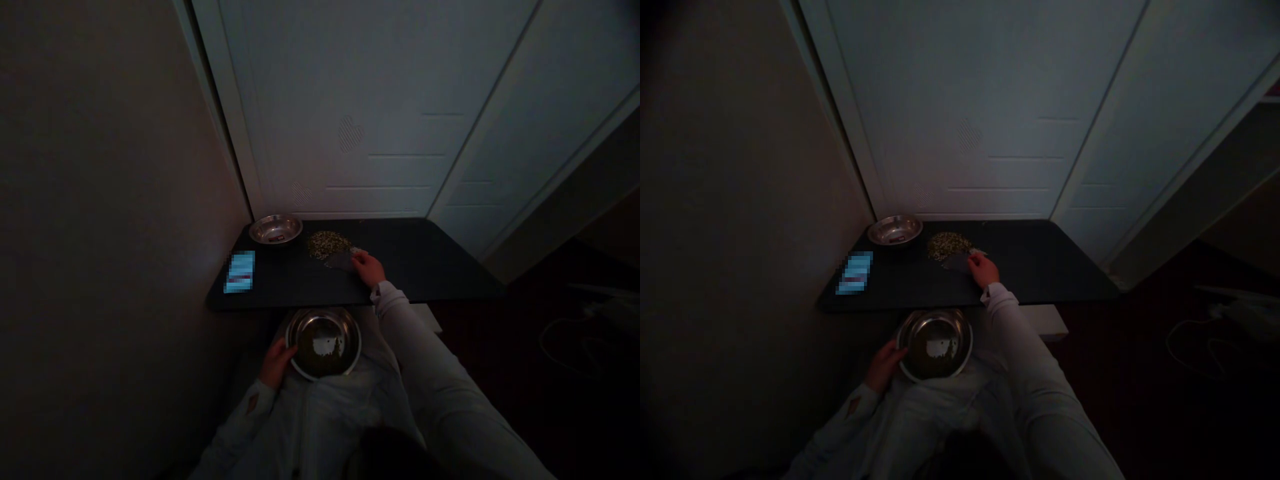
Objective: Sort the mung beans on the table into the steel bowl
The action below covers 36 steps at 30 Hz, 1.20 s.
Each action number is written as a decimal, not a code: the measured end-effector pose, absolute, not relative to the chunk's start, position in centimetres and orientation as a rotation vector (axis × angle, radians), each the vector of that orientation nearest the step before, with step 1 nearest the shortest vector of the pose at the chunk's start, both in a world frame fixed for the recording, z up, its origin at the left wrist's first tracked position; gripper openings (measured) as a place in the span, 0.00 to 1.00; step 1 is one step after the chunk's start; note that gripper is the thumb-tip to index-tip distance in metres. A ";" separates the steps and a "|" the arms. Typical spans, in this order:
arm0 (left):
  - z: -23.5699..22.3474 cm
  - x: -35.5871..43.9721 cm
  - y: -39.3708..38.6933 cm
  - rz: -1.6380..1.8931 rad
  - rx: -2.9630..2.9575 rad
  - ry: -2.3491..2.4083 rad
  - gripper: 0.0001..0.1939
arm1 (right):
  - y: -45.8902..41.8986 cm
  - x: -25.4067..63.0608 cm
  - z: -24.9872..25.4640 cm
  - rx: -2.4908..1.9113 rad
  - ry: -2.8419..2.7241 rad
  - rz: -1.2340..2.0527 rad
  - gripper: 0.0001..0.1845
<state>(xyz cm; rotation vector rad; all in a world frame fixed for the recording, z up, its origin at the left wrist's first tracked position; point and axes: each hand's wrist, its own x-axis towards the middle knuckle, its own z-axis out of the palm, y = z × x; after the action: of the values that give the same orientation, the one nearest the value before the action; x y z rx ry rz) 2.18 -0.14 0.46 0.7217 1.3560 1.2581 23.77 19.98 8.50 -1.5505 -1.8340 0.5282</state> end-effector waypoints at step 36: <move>-0.1 2.1 -0.1 1.278 0.682 1.365 0.14 | 19.0 23.8 8.3 -1.425 -1.459 0.600 0.14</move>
<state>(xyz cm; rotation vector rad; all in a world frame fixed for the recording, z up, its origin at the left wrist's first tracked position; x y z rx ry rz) 2.13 -0.07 -0.14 0.6817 1.3655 1.2779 23.78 19.01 8.32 -1.4246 -1.4588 0.5996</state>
